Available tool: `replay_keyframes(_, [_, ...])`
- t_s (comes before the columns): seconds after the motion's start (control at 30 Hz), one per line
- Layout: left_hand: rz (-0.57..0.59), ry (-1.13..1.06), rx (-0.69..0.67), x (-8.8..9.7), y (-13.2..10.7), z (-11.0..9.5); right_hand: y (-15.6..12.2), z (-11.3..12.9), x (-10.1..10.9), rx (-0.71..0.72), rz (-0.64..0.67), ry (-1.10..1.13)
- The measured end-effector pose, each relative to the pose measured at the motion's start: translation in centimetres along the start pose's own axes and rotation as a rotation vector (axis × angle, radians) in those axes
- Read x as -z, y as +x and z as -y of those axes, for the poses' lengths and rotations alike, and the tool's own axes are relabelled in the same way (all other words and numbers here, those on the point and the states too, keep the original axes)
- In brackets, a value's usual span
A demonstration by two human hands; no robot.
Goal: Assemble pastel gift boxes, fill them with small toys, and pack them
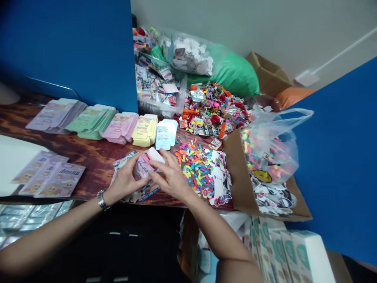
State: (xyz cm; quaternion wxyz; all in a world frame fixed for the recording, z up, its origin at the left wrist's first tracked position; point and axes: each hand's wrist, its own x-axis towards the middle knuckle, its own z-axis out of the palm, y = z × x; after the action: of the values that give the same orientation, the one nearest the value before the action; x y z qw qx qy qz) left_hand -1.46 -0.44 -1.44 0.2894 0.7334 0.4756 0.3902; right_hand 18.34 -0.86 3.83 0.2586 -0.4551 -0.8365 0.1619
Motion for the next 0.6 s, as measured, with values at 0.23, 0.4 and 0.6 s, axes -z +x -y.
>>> replay_keyframes(0.23, [0.032, 0.035, -0.139, -0.1, -0.3, -0.1, 0.8, 0.3, 0.3, 0.006, 0.129, -0.003])
replay_keyframes(0.4, [0.069, 0.016, -0.152, 0.3, 0.0, -0.2, 0.5, 0.1, 0.9, 0.018, 0.017, -0.047])
replay_keyframes(0.6, [0.123, -0.004, -0.132, 0.3, 0.0, -0.1, 0.4, 0.0, 1.4, 0.025, 0.117, 0.107])
